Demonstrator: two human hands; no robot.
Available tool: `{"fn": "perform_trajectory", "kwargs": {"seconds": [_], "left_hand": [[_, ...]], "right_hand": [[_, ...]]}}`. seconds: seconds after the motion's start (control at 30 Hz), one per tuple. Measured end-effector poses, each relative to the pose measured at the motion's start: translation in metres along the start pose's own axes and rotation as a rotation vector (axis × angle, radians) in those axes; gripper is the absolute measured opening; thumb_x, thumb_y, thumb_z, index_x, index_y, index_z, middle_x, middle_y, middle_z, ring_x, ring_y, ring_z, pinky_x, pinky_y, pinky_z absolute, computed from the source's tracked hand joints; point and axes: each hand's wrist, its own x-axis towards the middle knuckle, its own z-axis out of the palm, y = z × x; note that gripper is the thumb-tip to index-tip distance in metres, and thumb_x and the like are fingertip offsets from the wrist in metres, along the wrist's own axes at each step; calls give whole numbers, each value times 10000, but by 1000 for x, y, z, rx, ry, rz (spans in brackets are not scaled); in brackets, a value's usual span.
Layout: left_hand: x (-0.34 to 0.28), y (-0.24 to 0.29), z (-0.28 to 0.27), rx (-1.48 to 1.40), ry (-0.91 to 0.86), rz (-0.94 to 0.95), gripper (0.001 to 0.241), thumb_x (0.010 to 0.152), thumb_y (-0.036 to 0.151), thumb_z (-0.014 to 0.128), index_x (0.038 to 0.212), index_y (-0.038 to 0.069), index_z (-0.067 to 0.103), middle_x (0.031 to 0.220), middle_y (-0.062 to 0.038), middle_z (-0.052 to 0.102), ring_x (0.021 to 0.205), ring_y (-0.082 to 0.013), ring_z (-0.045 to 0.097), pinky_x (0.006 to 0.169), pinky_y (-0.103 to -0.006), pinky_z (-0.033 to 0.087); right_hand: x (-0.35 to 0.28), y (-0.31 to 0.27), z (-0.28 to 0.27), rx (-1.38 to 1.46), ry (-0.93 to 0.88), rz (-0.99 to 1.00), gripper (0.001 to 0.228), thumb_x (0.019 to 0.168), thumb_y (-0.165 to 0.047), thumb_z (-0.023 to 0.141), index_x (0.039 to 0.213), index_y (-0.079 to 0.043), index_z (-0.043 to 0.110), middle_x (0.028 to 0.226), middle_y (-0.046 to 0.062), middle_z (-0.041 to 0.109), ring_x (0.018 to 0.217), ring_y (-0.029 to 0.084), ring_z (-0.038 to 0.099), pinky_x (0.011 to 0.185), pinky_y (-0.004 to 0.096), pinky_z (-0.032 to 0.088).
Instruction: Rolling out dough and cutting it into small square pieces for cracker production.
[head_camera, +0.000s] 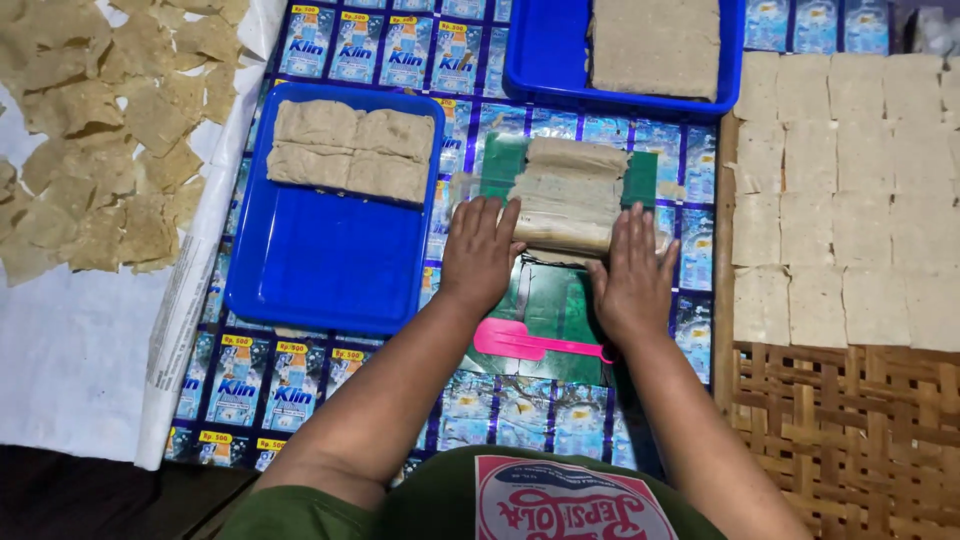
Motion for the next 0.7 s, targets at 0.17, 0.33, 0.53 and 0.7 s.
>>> {"fn": "perform_trajectory", "kwargs": {"seconds": [0.17, 0.33, 0.53, 0.7], "left_hand": [[-1, 5, -28, -127, -136, -46, 550, 884, 398, 753, 1257, 38, 571, 1186, -146, 627, 1171, -334, 563, 1057, -467, 422], [-34, 18, -32, -315, -108, -436, 572, 930, 392, 748, 1295, 7, 532, 1165, -218, 647, 1104, -403, 589, 957, -516, 456], [-67, 19, -21, -458, 14, -613, 776, 932, 245, 711, 1514, -52, 293, 1239, -351, 558, 1159, -496, 538, 998, -563, 432], [-89, 20, -33, -586, 130, -282, 640, 937, 111, 623, 1530, 32, 394, 1560, -316, 340, 1414, -504, 398, 1133, -539, 380]], "right_hand": [[-58, -58, -27, 77, -134, -75, 667, 938, -312, 651, 1508, -62, 412, 1610, 158, 343, 1456, 339, 343, 1175, 592, 227], [-94, -89, -47, 263, -119, -277, 492, 833, -245, 728, 1293, -99, 637, 1300, 187, 596, 1184, 376, 556, 1003, 499, 427], [-112, -77, -27, 146, -280, -269, 431, 903, -154, 651, 1333, -159, 622, 1028, 124, 641, 982, 333, 637, 771, 447, 545], [-111, -52, -12, 167, -230, 69, 140, 1000, -181, 542, 1066, -59, 558, 958, 253, 705, 809, 487, 678, 676, 582, 526]]}}
